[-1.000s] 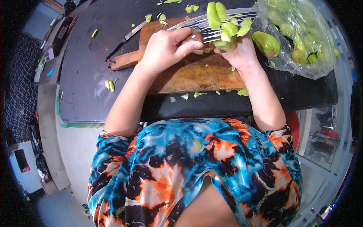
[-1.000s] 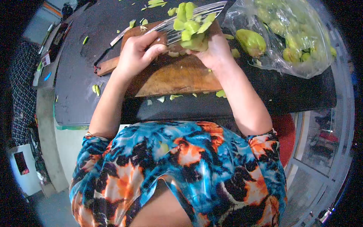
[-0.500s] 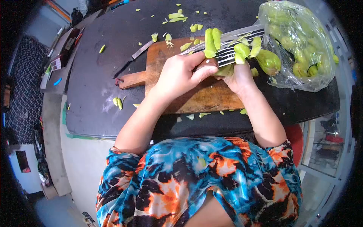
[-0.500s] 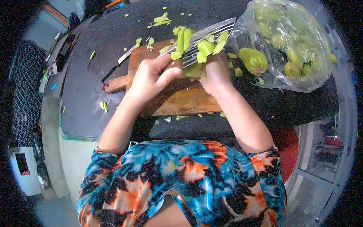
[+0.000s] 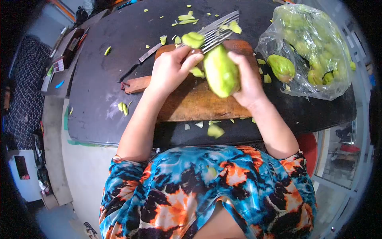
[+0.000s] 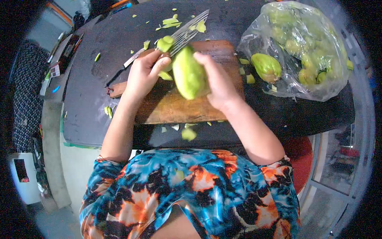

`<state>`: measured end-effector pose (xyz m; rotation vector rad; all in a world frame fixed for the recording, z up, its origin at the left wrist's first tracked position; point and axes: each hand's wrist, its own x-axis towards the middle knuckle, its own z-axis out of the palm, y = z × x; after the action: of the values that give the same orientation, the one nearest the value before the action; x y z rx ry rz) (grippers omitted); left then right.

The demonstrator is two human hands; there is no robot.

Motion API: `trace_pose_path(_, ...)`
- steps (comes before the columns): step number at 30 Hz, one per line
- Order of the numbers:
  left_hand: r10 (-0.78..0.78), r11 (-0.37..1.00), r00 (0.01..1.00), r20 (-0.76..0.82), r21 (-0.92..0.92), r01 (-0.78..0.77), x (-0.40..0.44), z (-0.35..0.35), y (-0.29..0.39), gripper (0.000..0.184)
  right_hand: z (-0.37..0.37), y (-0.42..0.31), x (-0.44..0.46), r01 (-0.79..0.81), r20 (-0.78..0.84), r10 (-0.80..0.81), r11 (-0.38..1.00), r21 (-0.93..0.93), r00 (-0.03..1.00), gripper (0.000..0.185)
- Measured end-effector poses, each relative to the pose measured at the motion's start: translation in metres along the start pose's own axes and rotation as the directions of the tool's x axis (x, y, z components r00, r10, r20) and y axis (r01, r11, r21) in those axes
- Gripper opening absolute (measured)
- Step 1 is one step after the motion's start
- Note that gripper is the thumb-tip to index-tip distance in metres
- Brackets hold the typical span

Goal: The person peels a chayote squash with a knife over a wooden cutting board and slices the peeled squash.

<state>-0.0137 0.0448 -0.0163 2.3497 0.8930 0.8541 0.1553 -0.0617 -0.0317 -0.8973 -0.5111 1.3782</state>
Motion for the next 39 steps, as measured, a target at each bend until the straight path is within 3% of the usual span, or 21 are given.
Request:
trace_pose_path(3,-0.08,0.997,0.995,-0.059,0.008,0.08,-0.001,0.002,-0.01,0.039,-0.022,-0.024,0.011,0.022,0.009,-0.021,0.998,-0.065,1.0,0.047)
trace_pose_path(6,-0.177,0.944,0.983,-0.04,-0.291,0.158,-0.001,-0.001,-0.01,0.034,-0.037,-0.034,0.021,0.047,-0.047,-0.042,0.995,0.087,0.998,0.051)
trace_pose_path(8,-0.166,0.871,0.985,-0.042,-0.475,0.127,-0.001,-0.001,-0.012,0.025,-0.041,-0.036,0.023,0.038,-0.009,-0.037,0.988,0.149,0.999,0.052)
trace_pose_path(11,-0.173,0.791,0.984,-0.041,-0.601,0.114,-0.002,-0.006,-0.004,0.024,-0.041,-0.039,0.024,0.039,-0.044,-0.031,0.978,0.206,0.999,0.053)
trace_pose_path(14,-0.085,0.892,0.995,-0.045,-0.448,0.056,-0.005,-0.006,-0.003,0.027,-0.052,-0.034,0.028,0.044,-0.019,-0.04,0.971,0.234,0.999,0.046)
trace_pose_path(15,-0.037,0.945,0.997,-0.072,-0.327,0.012,-0.006,-0.009,0.006,0.031,-0.051,-0.036,0.028,0.043,-0.035,-0.036,0.972,0.23,0.999,0.045)
trace_pose_path(16,0.122,0.981,0.99,-0.074,-0.145,-0.132,-0.006,-0.011,0.003,0.033,-0.051,-0.038,0.029,0.044,-0.051,-0.034,0.973,0.226,0.998,0.043)
trace_pose_path(20,0.247,0.965,0.965,0.084,-0.115,-0.237,-0.013,-0.01,0.025,0.037,-0.043,-0.034,0.023,0.114,-0.067,-0.097,0.932,0.344,0.993,0.045)
trace_pose_path(21,0.327,0.943,0.94,0.101,-0.094,-0.318,-0.015,-0.006,0.025,0.037,-0.045,-0.026,0.031,0.287,-0.064,-0.28,0.913,0.291,0.958,0.048)
trace_pose_path(22,0.403,0.915,0.907,0.12,-0.073,-0.397,-0.016,-0.002,0.027,0.038,-0.049,-0.027,0.034,0.294,-0.209,-0.259,0.943,0.158,0.943,0.052)
trace_pose_path(23,0.482,0.876,0.87,0.103,-0.088,-0.475,-0.017,0.002,0.035,0.037,-0.054,-0.032,0.029,0.143,-0.029,-0.14,0.951,0.274,0.99,0.054)
trace_pose_path(24,0.473,0.874,0.847,0.243,-0.007,-0.486,-0.021,-0.001,0.037,0.041,-0.049,-0.041,0.019,-0.026,0.164,-0.035,0.933,0.358,0.986,0.056)
trace_pose_path(28,0.569,0.815,0.794,0.215,-0.02,-0.578,-0.026,0.011,0.046,0.044,-0.043,-0.038,0.019,-0.1,0.235,0.005,0.913,0.394,0.972,0.054)
trace_pose_path(29,0.57,0.812,0.791,0.222,-0.006,-0.584,-0.027,0.011,0.047,0.043,-0.039,-0.038,0.015,-0.1,0.175,0.028,0.904,0.416,0.984,0.052)
trace_pose_path(32,0.592,0.801,0.787,0.173,-0.016,-0.598,-0.026,0.011,0.05,0.044,-0.048,-0.034,0.02,-0.068,0.241,-0.02,0.935,0.348,0.97,0.057)
trace_pose_path(33,0.592,0.802,0.79,0.157,-0.026,-0.596,-0.025,0.01,0.051,0.044,-0.045,-0.034,0.02,-0.049,0.177,-0.021,0.921,0.386,0.984,0.056)
trace_pose_path(37,0.604,0.797,0.793,0.079,-0.029,-0.603,-0.024,0.014,0.05,0.037,-0.046,-0.034,0.018,-0.102,0.236,0.008,0.916,0.388,0.972,0.054)
trace_pose_path(39,0.586,0.809,0.798,0.142,-0.035,-0.587,-0.024,0.011,0.049,0.041,-0.046,-0.035,0.018,-0.139,0.256,0.036,0.907,0.397,0.966,0.053)
